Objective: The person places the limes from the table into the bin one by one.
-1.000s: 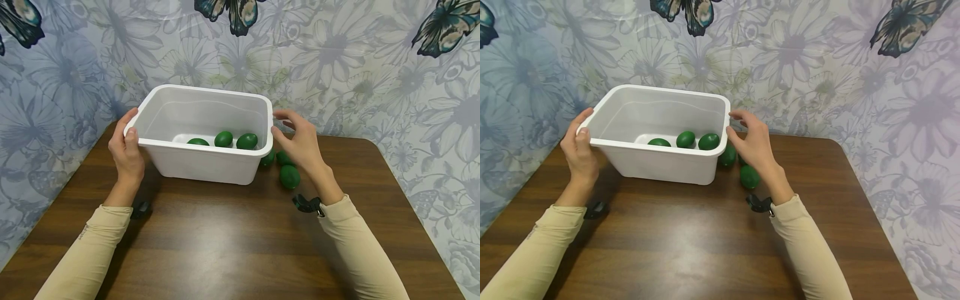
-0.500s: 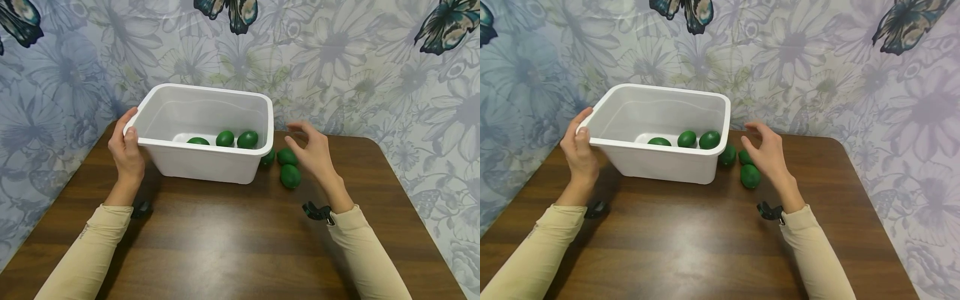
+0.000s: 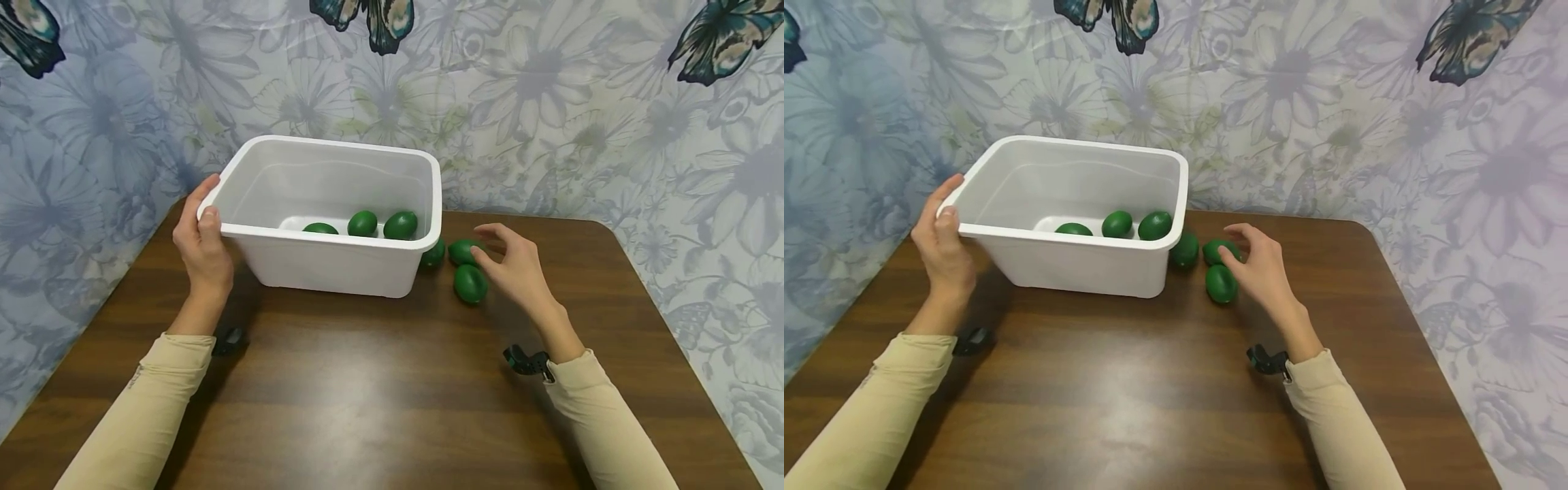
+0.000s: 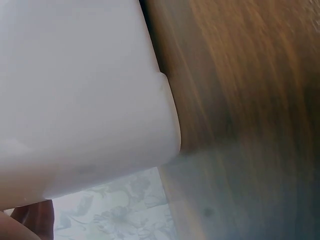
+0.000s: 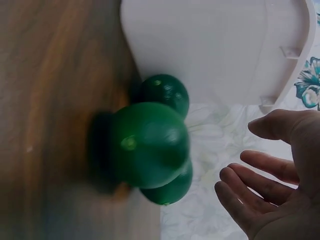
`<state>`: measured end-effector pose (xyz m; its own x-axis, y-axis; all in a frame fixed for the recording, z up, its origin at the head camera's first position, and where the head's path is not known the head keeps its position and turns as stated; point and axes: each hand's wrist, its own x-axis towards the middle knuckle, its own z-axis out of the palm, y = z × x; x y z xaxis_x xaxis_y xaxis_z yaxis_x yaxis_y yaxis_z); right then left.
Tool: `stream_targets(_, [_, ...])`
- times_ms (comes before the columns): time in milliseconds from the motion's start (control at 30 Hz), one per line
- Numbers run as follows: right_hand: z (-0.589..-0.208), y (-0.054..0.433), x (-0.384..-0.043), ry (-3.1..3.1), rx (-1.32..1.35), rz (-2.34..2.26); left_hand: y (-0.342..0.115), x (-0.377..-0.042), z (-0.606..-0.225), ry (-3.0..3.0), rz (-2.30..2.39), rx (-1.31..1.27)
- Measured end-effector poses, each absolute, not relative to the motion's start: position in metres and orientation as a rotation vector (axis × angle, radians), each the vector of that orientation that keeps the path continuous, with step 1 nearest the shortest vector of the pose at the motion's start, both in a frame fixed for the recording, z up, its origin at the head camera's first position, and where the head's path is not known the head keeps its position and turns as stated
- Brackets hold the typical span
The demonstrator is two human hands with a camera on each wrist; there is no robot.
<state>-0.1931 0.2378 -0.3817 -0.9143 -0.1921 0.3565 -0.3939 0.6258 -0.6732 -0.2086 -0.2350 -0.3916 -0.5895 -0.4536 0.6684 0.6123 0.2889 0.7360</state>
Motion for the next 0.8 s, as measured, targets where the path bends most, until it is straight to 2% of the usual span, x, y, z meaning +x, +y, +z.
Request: stream_targets(800, [-0.413,0.242,-0.176,-2.805,0.499,1.016,-0.234,-0.203,-0.391,-1.684,-1.426,-0.103])
